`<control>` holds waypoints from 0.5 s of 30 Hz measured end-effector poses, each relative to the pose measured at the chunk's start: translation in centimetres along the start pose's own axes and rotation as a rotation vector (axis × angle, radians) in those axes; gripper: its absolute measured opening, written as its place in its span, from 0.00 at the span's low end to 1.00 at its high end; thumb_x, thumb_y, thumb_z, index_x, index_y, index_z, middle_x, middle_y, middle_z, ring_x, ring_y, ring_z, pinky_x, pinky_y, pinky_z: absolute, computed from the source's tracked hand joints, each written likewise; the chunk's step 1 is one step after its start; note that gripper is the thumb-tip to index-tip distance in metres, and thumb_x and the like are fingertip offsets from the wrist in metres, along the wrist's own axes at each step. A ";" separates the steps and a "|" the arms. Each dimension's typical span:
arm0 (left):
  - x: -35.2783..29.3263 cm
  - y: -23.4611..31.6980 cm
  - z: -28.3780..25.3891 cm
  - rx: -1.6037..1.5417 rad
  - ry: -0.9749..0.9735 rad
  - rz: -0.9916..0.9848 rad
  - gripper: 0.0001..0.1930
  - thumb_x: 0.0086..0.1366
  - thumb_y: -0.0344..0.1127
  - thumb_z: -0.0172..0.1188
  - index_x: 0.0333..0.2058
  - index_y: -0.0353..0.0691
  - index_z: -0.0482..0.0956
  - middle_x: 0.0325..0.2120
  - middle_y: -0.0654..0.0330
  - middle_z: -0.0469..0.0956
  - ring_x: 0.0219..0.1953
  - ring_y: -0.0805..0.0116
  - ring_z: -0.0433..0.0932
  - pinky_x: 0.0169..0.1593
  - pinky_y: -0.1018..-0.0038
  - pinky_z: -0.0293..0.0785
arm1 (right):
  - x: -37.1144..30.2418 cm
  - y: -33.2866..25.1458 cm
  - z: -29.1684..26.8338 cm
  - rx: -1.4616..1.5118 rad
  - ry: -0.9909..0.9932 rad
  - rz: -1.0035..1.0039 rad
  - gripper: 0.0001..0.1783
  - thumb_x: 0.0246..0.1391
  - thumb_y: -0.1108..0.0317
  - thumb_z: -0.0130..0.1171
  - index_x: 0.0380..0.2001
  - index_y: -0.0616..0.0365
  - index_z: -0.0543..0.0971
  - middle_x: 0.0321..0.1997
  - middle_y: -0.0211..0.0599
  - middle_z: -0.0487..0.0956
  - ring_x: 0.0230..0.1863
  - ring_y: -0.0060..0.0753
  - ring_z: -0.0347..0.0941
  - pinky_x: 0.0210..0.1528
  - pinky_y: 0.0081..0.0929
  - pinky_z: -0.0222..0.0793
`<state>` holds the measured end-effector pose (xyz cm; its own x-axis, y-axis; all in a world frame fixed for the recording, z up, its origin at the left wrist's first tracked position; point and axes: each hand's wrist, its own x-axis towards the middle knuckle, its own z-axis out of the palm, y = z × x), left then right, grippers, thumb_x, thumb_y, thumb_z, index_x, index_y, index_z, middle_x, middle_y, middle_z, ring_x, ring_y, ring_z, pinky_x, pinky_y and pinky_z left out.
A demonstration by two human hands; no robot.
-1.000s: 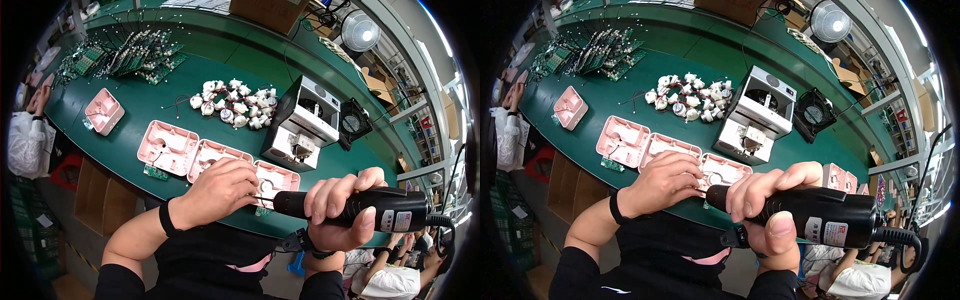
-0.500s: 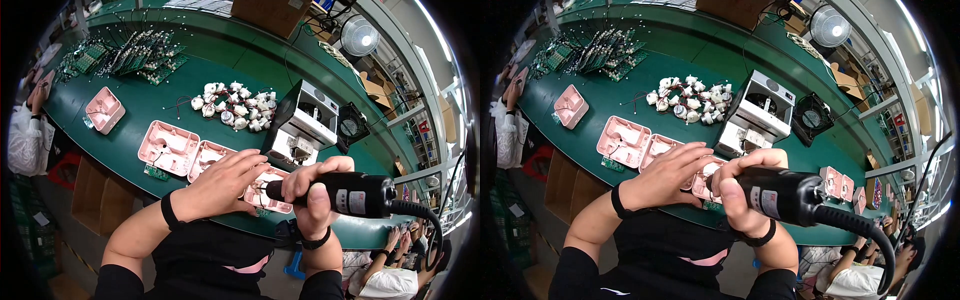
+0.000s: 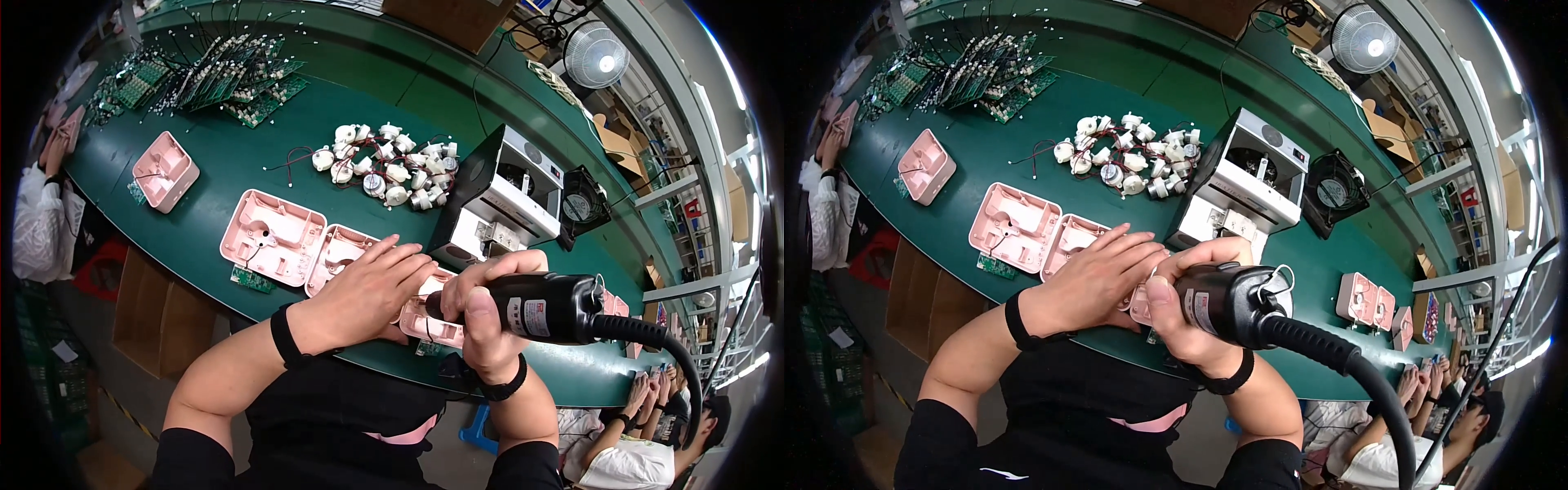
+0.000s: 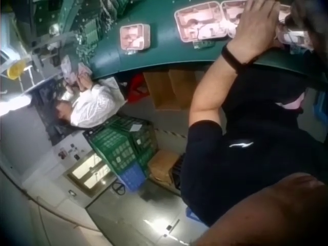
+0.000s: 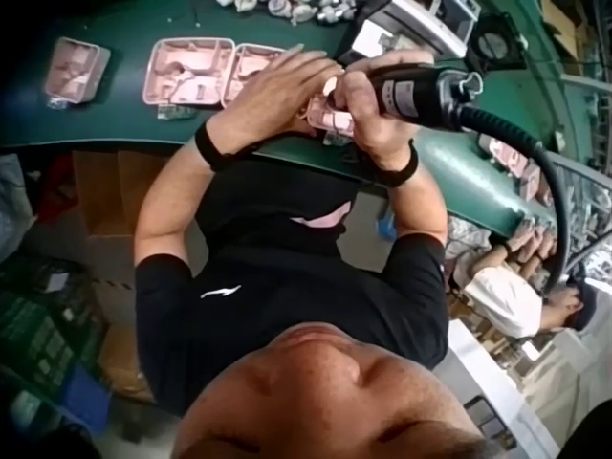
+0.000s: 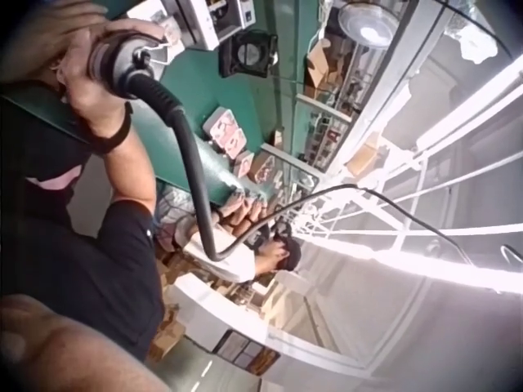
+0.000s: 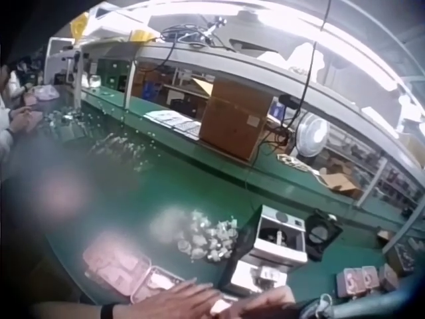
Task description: The person picks up a motor, places it into a pink plastic housing, and secures it using a power screwdriver. After repeating this for several housings, the person picks up a circuit board and aligns it on a black jig.
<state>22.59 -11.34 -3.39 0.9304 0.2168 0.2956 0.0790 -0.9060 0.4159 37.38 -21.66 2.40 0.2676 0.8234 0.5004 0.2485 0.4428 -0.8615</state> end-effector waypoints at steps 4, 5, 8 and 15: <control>0.0 0.1 0.0 -0.015 0.010 -0.001 0.51 0.42 0.52 0.78 0.62 0.35 0.64 0.61 0.53 0.68 0.67 0.53 0.62 0.72 0.54 0.52 | -0.2 0.4 0.0 -0.009 0.023 -0.019 0.19 0.59 0.71 0.59 0.44 0.57 0.59 0.22 0.39 0.71 0.17 0.28 0.65 0.24 0.30 0.70; 0.1 0.1 -0.1 -0.013 0.018 0.000 0.51 0.42 0.52 0.78 0.62 0.35 0.64 0.60 0.53 0.68 0.67 0.53 0.62 0.72 0.54 0.52 | -0.3 0.3 0.0 -0.011 0.042 -0.024 0.18 0.59 0.71 0.59 0.44 0.57 0.59 0.22 0.39 0.71 0.17 0.27 0.65 0.24 0.30 0.70; 0.3 0.1 -0.3 -0.012 0.040 0.026 0.51 0.41 0.51 0.78 0.62 0.35 0.65 0.60 0.53 0.69 0.66 0.53 0.63 0.72 0.54 0.52 | 0.0 -0.7 -0.2 -0.001 0.075 -0.008 0.17 0.59 0.71 0.58 0.44 0.58 0.61 0.22 0.38 0.70 0.16 0.27 0.64 0.23 0.30 0.69; 0.1 0.1 -0.2 -0.020 0.022 -0.004 0.51 0.41 0.51 0.78 0.62 0.35 0.64 0.59 0.52 0.69 0.66 0.54 0.63 0.73 0.55 0.52 | 4.4 -5.7 -4.6 0.118 0.384 -0.165 0.10 0.63 0.67 0.54 0.41 0.58 0.65 0.22 0.35 0.69 0.16 0.29 0.65 0.23 0.31 0.67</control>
<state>22.59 -11.38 -3.12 0.9219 0.2284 0.3129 0.0751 -0.8977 0.4341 41.44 -22.18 9.94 0.5659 0.5561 0.6087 0.2151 0.6131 -0.7601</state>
